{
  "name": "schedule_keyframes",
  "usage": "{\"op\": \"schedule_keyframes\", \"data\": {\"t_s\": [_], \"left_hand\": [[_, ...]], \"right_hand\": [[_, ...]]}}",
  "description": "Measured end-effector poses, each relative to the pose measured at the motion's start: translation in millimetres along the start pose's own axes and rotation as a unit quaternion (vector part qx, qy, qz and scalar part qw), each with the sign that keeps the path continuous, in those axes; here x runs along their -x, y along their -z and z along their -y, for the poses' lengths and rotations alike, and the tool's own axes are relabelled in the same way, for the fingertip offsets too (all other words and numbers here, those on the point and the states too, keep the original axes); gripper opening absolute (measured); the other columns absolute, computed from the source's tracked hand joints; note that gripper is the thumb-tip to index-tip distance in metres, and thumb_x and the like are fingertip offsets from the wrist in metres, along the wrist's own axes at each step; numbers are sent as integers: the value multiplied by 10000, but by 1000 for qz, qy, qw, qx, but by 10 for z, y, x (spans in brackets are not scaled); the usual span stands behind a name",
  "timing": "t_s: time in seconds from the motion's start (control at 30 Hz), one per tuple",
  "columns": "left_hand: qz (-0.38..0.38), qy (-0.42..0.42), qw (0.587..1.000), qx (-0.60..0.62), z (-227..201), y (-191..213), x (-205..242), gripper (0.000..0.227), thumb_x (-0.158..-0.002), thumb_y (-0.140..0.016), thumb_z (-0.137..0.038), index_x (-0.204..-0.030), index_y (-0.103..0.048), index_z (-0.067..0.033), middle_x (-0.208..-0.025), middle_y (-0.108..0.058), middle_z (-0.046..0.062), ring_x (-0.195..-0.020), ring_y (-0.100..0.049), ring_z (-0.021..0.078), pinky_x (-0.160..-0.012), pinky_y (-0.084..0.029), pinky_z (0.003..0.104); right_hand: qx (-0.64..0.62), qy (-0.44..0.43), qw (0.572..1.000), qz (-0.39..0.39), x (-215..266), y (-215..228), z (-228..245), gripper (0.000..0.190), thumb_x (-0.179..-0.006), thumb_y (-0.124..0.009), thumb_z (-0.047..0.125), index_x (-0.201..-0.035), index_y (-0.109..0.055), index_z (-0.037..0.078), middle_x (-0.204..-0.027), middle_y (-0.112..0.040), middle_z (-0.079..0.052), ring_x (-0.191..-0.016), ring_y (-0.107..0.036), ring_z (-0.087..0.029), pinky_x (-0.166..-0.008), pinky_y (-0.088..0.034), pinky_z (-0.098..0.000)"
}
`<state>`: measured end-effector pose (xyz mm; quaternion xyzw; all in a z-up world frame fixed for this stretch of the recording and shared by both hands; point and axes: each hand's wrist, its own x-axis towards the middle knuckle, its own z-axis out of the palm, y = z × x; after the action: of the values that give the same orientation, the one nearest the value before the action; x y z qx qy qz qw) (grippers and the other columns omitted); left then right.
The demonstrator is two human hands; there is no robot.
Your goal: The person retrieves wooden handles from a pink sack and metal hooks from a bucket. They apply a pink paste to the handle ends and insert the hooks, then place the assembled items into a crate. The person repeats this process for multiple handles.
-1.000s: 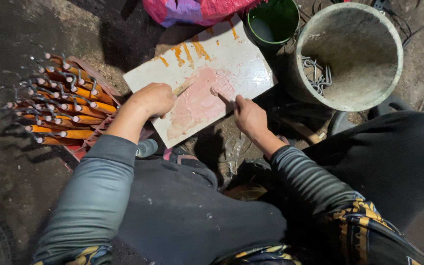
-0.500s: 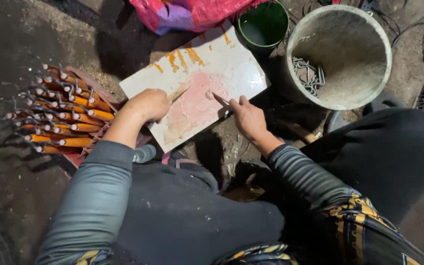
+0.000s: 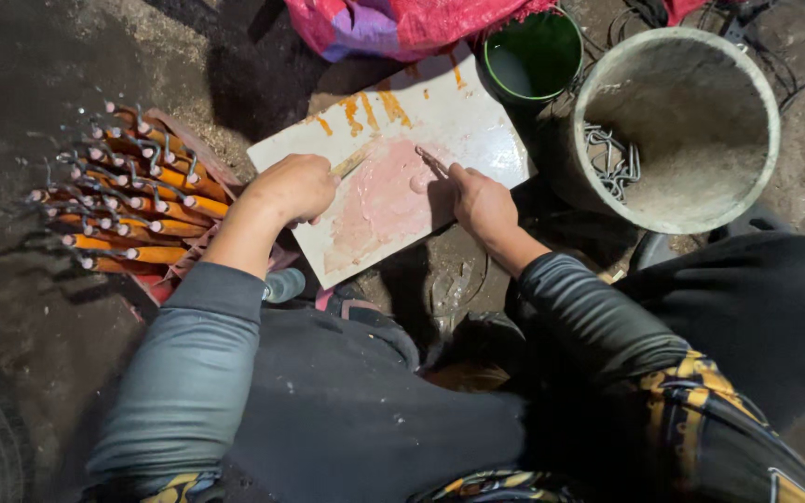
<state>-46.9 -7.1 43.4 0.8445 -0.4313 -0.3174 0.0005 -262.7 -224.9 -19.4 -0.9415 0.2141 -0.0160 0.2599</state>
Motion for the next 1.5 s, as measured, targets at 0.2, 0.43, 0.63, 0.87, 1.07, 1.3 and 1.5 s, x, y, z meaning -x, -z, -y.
{"op": "schedule_keyframes", "data": {"t_s": [0.2, 0.43, 0.63, 0.87, 1.07, 1.3, 1.5], "left_hand": [[29, 55, 997, 50, -145, 215, 20, 536, -1040, -485, -315, -737, -765, 29, -756, -727, 248, -750, -744, 397, -771, -578, 492], [27, 62, 997, 44, -147, 157, 23, 538, -1023, -483, -320, -722, -783, 11, -768, -730, 236, -770, -734, 390, -789, -571, 486], [7, 18, 999, 30, -92, 58, 0, 506, -1000, -496, -310, -721, -780, 2, -771, -732, 240, -798, -729, 388, -803, -562, 495], [23, 38, 998, 40, -103, 93, 60, 514, -1018, -477, -293, -724, -775, 6, -749, -725, 247, -766, -746, 389, -787, -576, 483], [29, 47, 998, 33, -117, 163, 59, 523, -1025, -470, -295, -743, -780, 18, -748, -723, 243, -751, -746, 386, -781, -581, 481], [43, 57, 997, 34, -133, 155, 37, 508, -1025, -475, -290, -758, -782, 14, -777, -737, 242, -760, -751, 386, -779, -581, 479], [24, 28, 999, 18, -190, 152, -5, 452, -990, -522, -291, -775, -787, 7, -790, -734, 243, -776, -740, 379, -777, -573, 485]], "right_hand": [[26, 73, 996, 44, -138, 81, 48, 222, -898, -561, 132, -1118, -584, 147, -960, -694, -140, -838, -683, -426, -704, -532, -535], [51, 102, 982, 149, 19, -52, 229, 192, -954, -555, 181, -1139, -584, 134, -979, -716, -145, -832, -703, -405, -703, -548, -521], [-14, 6, 1000, 10, 169, -33, -70, 151, -1005, -541, 208, -1064, -600, 82, -891, -700, -220, -829, -668, -464, -723, -511, -567], [-7, -84, 996, -3, 113, -91, -114, 113, -969, -543, 185, -1021, -582, 93, -879, -688, -237, -835, -648, -480, -705, -491, -579], [3, -22, 997, 73, 8, -82, 167, 138, -986, -542, 239, -1053, -600, 132, -899, -707, -202, -819, -672, -455, -706, -512, -559], [-13, 64, 994, 88, 103, -93, -11, 157, -993, -538, 230, -1061, -600, 102, -854, -695, -235, -805, -659, -471, -693, -499, -569], [-17, -49, 999, -17, 163, -115, -362, 183, -1019, -532, 247, -1006, -594, 75, -820, -667, -278, -794, -639, -507, -699, -486, -597]]}}
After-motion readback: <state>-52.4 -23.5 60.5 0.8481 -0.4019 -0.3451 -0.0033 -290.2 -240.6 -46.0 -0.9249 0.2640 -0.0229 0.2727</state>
